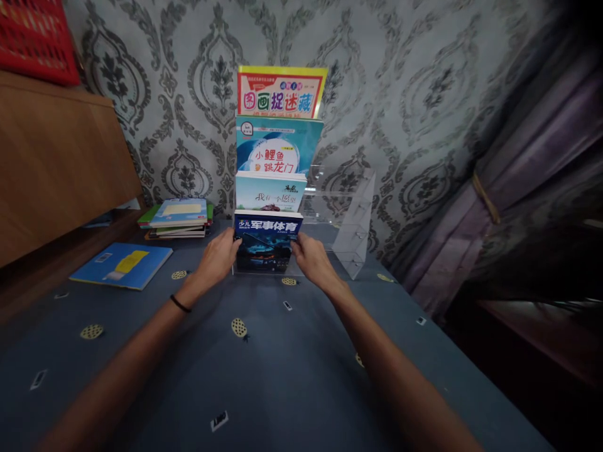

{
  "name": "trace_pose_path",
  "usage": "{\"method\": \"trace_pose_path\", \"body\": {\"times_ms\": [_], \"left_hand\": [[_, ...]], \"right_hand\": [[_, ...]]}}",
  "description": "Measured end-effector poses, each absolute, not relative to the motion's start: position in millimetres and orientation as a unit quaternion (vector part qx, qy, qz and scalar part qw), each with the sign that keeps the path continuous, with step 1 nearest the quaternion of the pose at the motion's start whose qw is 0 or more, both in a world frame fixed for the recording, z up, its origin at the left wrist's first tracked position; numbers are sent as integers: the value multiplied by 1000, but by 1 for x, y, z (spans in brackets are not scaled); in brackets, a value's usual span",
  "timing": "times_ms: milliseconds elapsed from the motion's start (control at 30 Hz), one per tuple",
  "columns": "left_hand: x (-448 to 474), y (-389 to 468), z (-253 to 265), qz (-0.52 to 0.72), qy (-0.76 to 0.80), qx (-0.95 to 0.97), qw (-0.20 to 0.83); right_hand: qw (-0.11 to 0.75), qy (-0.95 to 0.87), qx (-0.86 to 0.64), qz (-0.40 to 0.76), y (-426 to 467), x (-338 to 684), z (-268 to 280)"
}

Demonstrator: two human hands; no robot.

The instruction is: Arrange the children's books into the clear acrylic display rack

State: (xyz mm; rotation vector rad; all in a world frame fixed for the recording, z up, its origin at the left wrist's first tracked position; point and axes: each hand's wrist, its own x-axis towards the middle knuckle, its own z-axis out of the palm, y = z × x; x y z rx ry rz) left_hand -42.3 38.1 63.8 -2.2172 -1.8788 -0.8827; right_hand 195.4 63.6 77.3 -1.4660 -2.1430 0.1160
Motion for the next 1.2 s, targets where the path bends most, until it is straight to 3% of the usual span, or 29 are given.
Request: {"method": "trace_pose_path", "body": {"times_ms": [1200], "left_hand": [[-43, 40, 61, -285, -622, -727, 52]], "right_hand": [[264, -782, -562, 51, 60, 193, 81]]}}
